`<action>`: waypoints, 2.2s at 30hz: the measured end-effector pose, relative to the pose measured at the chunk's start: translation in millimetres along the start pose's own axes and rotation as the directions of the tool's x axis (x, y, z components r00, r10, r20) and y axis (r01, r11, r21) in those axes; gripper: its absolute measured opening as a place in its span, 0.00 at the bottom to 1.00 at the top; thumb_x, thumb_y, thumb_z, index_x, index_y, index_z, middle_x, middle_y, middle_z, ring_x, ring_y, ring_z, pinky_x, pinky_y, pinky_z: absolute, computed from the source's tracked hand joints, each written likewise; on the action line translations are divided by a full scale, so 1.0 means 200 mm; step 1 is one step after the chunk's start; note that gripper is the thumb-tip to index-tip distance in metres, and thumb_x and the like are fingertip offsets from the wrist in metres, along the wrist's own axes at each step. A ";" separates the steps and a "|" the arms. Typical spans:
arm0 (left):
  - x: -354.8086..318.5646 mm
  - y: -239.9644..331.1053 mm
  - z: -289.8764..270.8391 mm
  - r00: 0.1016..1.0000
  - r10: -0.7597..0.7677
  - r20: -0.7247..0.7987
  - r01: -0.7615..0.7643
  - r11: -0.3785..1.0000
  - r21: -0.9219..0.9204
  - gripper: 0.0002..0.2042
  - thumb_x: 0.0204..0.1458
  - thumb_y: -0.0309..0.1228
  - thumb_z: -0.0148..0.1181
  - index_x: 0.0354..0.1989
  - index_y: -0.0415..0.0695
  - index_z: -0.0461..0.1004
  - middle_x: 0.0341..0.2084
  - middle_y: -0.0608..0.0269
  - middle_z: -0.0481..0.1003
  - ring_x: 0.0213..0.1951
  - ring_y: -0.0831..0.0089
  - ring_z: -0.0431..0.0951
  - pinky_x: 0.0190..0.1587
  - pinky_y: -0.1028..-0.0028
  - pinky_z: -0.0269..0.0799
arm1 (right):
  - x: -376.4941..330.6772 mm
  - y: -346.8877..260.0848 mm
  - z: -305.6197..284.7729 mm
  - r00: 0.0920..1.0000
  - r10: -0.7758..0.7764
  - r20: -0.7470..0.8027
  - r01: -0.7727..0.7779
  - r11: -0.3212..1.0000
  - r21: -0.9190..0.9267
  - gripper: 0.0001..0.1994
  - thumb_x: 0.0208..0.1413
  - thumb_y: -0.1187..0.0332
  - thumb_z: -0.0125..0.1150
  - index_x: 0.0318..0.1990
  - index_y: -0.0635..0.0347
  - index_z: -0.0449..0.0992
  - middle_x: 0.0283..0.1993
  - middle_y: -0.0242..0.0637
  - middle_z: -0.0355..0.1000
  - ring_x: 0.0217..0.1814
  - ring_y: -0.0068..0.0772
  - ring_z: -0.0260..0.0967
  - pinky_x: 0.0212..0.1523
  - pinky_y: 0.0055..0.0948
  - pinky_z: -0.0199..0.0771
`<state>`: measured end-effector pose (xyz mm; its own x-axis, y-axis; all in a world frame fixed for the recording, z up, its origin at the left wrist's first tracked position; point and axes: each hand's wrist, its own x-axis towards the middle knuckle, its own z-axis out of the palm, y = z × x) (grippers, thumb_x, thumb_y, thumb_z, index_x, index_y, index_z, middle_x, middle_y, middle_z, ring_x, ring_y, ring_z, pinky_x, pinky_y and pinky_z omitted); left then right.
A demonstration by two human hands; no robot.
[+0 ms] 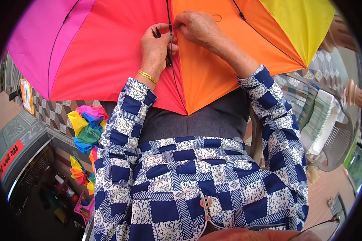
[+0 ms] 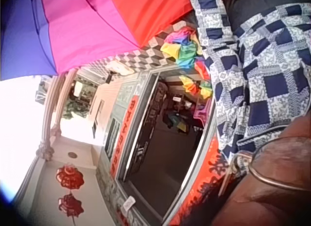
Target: Repairing a colorful rainbow umbrella by manually attaching the fabric to the metal ribs.
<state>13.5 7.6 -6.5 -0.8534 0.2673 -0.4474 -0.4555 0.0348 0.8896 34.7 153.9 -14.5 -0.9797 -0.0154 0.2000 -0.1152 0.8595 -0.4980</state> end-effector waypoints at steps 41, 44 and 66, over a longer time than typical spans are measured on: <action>0.03 -0.03 0.00 0.998 0.014 -0.055 -0.015 1.000 -0.019 0.03 0.54 0.26 0.52 0.34 0.41 0.69 0.19 0.62 0.74 0.11 0.79 0.69 0.13 0.80 0.64 | -0.03 0.03 -0.02 0.966 0.107 0.235 -0.188 0.915 0.357 0.08 0.44 0.70 0.56 0.31 0.64 0.75 0.23 0.36 0.72 0.26 0.24 0.68 0.29 0.26 0.67; 0.04 -0.03 0.00 0.999 0.007 -0.049 -0.008 0.999 -0.037 0.04 0.54 0.26 0.53 0.34 0.40 0.69 0.19 0.62 0.74 0.11 0.79 0.69 0.13 0.81 0.64 | -0.03 0.03 -0.02 0.968 0.107 0.228 -0.187 0.911 0.369 0.08 0.44 0.70 0.56 0.30 0.64 0.75 0.23 0.36 0.72 0.26 0.23 0.68 0.29 0.26 0.67; 0.01 -0.04 -0.01 0.996 -0.039 -0.075 0.021 0.973 -0.231 0.05 0.55 0.28 0.50 0.34 0.39 0.67 0.21 0.58 0.74 0.14 0.74 0.72 0.16 0.76 0.68 | -0.04 0.04 -0.02 0.978 0.101 0.184 -0.159 0.929 0.335 0.08 0.43 0.68 0.54 0.27 0.64 0.73 0.20 0.37 0.69 0.23 0.26 0.66 0.26 0.27 0.66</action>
<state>14.8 6.5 -15.0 -0.8515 0.1929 -0.4876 -0.5194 -0.1828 0.8347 42.1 162.7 -16.3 -0.9997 -0.0219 -0.0098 -0.0062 0.6298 -0.7768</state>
